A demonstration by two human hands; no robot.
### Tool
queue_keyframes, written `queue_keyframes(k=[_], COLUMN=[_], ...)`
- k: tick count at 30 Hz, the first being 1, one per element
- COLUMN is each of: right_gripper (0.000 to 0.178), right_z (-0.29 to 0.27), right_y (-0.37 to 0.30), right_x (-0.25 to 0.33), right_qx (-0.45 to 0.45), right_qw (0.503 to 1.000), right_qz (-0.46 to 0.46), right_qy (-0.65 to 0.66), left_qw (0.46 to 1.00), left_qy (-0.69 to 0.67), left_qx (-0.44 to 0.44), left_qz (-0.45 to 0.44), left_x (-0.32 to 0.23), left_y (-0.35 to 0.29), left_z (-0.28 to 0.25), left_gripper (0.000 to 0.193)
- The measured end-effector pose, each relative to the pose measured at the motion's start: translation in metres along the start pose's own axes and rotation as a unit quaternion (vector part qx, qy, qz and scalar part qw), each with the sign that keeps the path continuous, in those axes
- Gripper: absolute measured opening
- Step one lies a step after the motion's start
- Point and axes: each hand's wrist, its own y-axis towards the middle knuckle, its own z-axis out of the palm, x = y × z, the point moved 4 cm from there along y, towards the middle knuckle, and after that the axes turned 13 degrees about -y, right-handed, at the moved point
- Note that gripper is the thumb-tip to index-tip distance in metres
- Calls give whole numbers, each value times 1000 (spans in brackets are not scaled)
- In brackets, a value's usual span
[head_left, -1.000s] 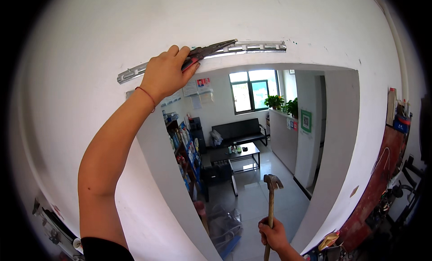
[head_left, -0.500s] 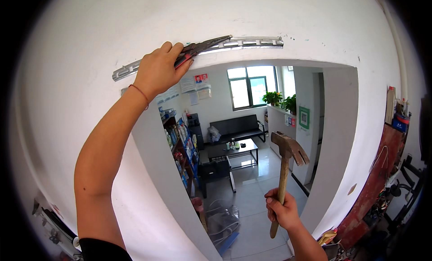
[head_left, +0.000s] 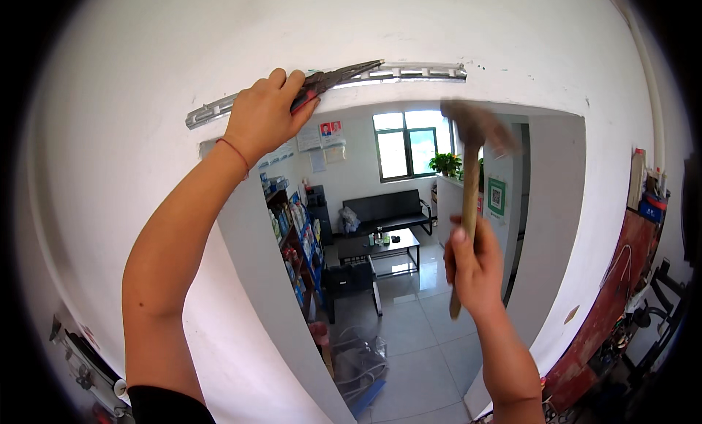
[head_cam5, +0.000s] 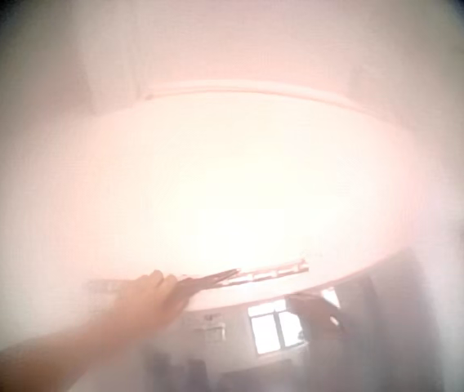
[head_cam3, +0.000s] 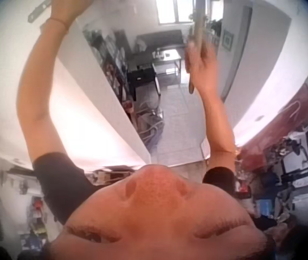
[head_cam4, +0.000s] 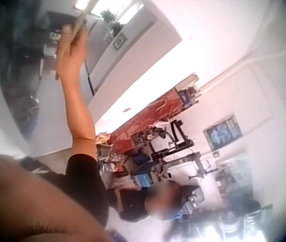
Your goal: The person installs a metal light fixture on a wall above a doorway. They use pliers to hold nails and a hammer to drive them into the wall, securing the fixture in place. The person repeatedly hammers nails along the fixture's length to ensure it is firmly attached.
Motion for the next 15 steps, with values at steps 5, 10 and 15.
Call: queue_keyframes(k=[5,10,15], right_gripper=[32,37,41], right_z=[22,39,44], right_y=[64,101,95], right_x=[50,64,62], right_qx=[-90,-63,-103], right_qw=[975,969,967], right_qz=[-161,-120,-162], right_qy=[-122,-205,-170], left_qw=[1000,1000,1000], left_qy=[-2,-6,-3], left_qx=[21,15,16], left_qz=[-14,-1,-3], left_x=[3,0,2], left_y=[-1,3,1], left_z=[-2,0,-3], left_gripper=[37,37,34])
